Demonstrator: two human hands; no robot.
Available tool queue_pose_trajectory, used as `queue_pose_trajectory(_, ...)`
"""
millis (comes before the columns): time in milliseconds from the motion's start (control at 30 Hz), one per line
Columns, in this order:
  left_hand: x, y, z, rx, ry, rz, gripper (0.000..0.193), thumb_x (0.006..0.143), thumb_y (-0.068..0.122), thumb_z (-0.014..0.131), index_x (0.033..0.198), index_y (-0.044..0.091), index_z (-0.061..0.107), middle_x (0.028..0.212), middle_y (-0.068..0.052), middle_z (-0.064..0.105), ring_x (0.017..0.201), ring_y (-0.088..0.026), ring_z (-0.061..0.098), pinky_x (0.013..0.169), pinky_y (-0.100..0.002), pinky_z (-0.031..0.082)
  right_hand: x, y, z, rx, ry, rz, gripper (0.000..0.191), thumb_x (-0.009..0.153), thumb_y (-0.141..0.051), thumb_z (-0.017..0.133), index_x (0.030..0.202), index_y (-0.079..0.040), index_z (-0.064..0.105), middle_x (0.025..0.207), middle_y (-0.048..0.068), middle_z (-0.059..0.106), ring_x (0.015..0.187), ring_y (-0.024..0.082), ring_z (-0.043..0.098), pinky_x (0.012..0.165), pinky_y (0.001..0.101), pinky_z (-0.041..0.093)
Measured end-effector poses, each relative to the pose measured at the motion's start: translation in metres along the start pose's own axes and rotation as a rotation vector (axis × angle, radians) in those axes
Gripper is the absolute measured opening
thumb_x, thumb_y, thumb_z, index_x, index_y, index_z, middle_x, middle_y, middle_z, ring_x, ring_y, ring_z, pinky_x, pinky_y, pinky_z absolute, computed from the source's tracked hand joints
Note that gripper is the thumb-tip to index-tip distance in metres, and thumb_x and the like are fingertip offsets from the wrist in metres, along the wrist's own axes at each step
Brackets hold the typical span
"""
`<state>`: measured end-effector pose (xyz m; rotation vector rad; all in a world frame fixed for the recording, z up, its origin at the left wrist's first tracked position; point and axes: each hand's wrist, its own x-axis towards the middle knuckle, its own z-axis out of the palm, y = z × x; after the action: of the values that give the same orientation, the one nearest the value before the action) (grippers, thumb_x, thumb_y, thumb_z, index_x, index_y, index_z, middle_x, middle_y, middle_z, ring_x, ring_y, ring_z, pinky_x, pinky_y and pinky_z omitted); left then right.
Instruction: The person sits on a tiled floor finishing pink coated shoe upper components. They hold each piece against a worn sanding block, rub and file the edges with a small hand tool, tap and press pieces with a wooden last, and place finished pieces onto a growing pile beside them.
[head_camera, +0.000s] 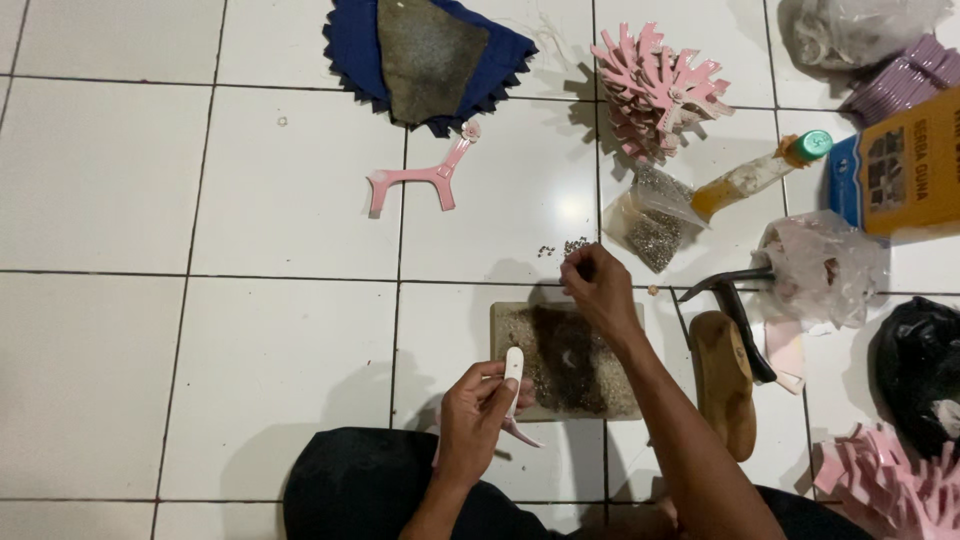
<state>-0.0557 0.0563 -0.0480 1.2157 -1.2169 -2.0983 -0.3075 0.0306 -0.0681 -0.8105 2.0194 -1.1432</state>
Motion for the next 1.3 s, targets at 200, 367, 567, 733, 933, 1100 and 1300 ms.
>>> queue_pose_trajectory(200,-0.047,0.039,0.034,-0.045,-0.048,0.156,0.032,0.1,0.016,0.063,0.121,-0.008,0.063,0.1,-0.017,0.081,0.084,-0.018,0.079,0.071,-0.029,0.064,-0.138,-0.049,-0.062,0.176,-0.123,-0.006,0.013,0.087,-0.008,0.071,0.099,-0.001,0.073,0.084,0.008,0.077,0.074,0.016,0.076,0.069,0.0314,0.067)
queue_pose_trajectory(367,-0.099,0.06,0.074,0.003,-0.083,0.139,0.034,0.097,0.016,0.065,0.122,-0.007,0.066,0.094,-0.017,0.081,0.079,-0.016,0.079,0.067,-0.028,0.065,-0.221,-0.047,-0.073,0.575,-0.117,-0.246,0.008,0.093,-0.001,0.071,0.099,0.003,0.07,0.1,0.009,0.064,0.089,0.016,0.067,0.078,0.0323,0.063)
queue_pose_trajectory(567,-0.146,0.07,0.109,0.031,-0.113,0.18,0.034,0.095,0.014,0.067,0.123,-0.006,0.068,0.092,-0.015,0.081,0.078,-0.014,0.078,0.063,-0.028,0.066,-0.257,-0.028,-0.084,0.642,-0.071,-0.365,0.01,0.091,0.004,0.073,0.1,0.004,0.069,0.106,0.009,0.058,0.095,0.014,0.06,0.08,0.0282,0.053)
queue_pose_trajectory(733,-0.167,0.069,0.125,0.074,-0.101,0.257,0.033,0.096,0.014,0.068,0.123,-0.006,0.069,0.092,-0.015,0.081,0.077,-0.014,0.078,0.064,-0.027,0.065,-0.273,-0.021,-0.093,0.719,-0.071,-0.431,0.01,0.092,0.004,0.074,0.1,0.003,0.068,0.106,0.008,0.057,0.096,0.014,0.059,0.081,0.027,0.052)
queue_pose_trajectory(933,-0.179,0.068,0.135,0.104,-0.103,0.284,0.031,0.097,0.013,0.067,0.123,-0.004,0.07,0.092,-0.012,0.081,0.077,-0.013,0.077,0.066,-0.026,0.065,-0.278,-0.02,-0.102,0.78,-0.077,-0.5,0.012,0.092,0.002,0.074,0.103,0.003,0.068,0.107,0.009,0.058,0.098,0.014,0.06,0.083,0.0272,0.053)
queue_pose_trajectory(1100,-0.182,0.064,0.141,0.139,-0.089,0.327,0.03,0.096,0.011,0.068,0.123,-0.001,0.072,0.092,-0.011,0.08,0.076,-0.012,0.076,0.065,-0.026,0.064,-0.285,-0.023,-0.103,0.736,-0.02,-0.53,0.012,0.095,0.0,0.073,0.105,0.003,0.066,0.108,0.009,0.059,0.099,0.014,0.061,0.084,0.0269,0.053)
queue_pose_trajectory(1300,-0.182,0.061,0.145,0.369,-0.034,0.48,0.029,0.098,0.011,0.066,0.125,0.001,0.072,0.096,-0.01,0.082,0.079,-0.012,0.079,0.069,-0.025,0.066,-0.294,-0.032,-0.1,0.771,-0.035,-0.31,0.013,0.096,-0.005,0.069,0.106,0.002,0.065,0.108,0.008,0.058,0.09,0.012,0.062,0.07,0.0262,0.057)
